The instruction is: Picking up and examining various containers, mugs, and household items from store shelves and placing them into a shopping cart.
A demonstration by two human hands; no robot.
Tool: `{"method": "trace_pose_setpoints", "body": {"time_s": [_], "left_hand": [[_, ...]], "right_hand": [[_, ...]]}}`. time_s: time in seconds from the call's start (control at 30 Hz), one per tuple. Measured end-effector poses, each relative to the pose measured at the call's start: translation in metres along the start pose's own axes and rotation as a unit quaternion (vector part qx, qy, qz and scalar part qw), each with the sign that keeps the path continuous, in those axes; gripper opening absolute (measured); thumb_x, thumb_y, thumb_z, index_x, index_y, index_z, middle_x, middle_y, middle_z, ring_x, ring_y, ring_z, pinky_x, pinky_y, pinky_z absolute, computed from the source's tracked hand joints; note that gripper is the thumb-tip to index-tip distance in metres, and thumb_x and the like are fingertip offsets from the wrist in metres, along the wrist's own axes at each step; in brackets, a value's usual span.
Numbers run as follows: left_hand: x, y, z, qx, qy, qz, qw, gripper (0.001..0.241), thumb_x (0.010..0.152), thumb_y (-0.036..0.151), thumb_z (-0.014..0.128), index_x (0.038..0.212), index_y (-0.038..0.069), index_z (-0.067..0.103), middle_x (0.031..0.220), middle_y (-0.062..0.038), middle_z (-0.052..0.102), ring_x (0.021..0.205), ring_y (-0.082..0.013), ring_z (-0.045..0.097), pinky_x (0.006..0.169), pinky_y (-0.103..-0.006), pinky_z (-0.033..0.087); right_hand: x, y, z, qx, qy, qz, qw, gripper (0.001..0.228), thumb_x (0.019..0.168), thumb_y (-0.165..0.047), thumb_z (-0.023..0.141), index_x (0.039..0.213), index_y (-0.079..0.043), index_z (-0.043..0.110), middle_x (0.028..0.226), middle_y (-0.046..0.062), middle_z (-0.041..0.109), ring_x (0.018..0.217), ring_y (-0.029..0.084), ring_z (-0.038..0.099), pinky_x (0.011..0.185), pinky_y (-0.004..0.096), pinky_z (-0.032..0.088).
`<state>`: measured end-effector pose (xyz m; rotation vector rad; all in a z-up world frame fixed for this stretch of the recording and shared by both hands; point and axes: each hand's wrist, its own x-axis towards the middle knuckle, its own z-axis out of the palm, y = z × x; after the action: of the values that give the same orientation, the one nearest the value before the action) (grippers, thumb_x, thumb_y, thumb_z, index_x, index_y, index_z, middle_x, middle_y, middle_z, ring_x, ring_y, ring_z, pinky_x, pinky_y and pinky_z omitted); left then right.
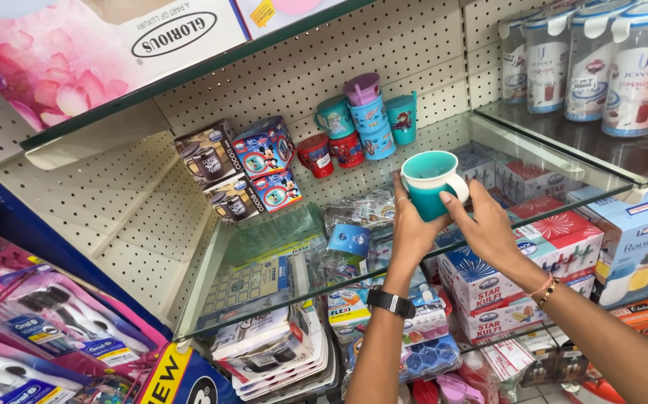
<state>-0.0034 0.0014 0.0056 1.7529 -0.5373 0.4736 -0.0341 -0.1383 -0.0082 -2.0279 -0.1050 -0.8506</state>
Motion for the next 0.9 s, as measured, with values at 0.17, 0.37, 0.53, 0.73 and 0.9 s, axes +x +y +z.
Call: {"method": "trace_pose_setpoints", "body": {"time_s": [0.17,0.37,0.53,0.73,0.9], "left_hand": [[-0.003,0.007,-0.005,-0.02,-0.014,-0.013,1.0,0.134,0.064,0.027,0.09,0.163,-0.006,0.005,0.143,-0.03,0.056,0.129,-0.037,0.063,0.103,-0.0398,0.052],[-0.002,-0.003,-0.003,-0.023,-0.006,0.018,1.0,0.131,0.068,0.029,0.089,0.164,-0.006,0.007,0.142,-0.029,0.059,0.128,-0.0367,0.064,0.102,-0.0395,0.053],[0.0,-0.002,-0.006,-0.016,-0.016,-0.003,1.0,0.132,0.067,0.029,0.089,0.163,-0.005,0.006,0.139,-0.028,0.06,0.125,-0.0356,0.065,0.099,-0.0386,0.055],[0.003,-0.011,-0.003,-0.056,-0.05,-0.029,0.997,0.132,0.063,0.024,0.089,0.163,0.0,0.006,0.135,-0.023,0.063,0.117,-0.0299,0.068,0.096,-0.0384,0.056],[-0.02,0.015,-0.001,-0.109,-0.104,0.045,0.988,0.124,0.063,0.015,0.095,0.161,0.001,0.02,0.137,-0.02,0.06,0.118,-0.0275,0.068,0.095,-0.0377,0.06]], "right_hand": [[-0.002,0.001,-0.001,-0.014,0.008,-0.007,1.0,0.051,0.099,-0.05,0.057,0.1,0.001,0.056,0.086,0.02,0.069,0.082,0.036,0.07,0.072,0.047,0.051],[-0.002,0.004,0.002,-0.034,0.025,-0.012,0.999,0.051,0.098,-0.052,0.056,0.101,-0.001,0.057,0.087,0.021,0.07,0.083,0.039,0.07,0.072,0.049,0.051],[-0.002,0.004,0.007,-0.065,0.03,0.01,0.997,0.052,0.098,-0.053,0.056,0.099,-0.001,0.056,0.088,0.02,0.072,0.083,0.041,0.07,0.072,0.051,0.051],[-0.004,0.004,0.002,-0.055,0.049,0.015,0.997,0.05,0.096,-0.053,0.059,0.099,-0.003,0.056,0.086,0.021,0.069,0.081,0.039,0.068,0.07,0.048,0.049],[-0.041,-0.005,-0.046,0.194,0.011,0.01,0.981,0.032,0.095,-0.034,0.069,0.105,-0.003,0.065,0.086,0.003,0.069,0.08,0.011,0.06,0.069,0.031,0.049]]}}
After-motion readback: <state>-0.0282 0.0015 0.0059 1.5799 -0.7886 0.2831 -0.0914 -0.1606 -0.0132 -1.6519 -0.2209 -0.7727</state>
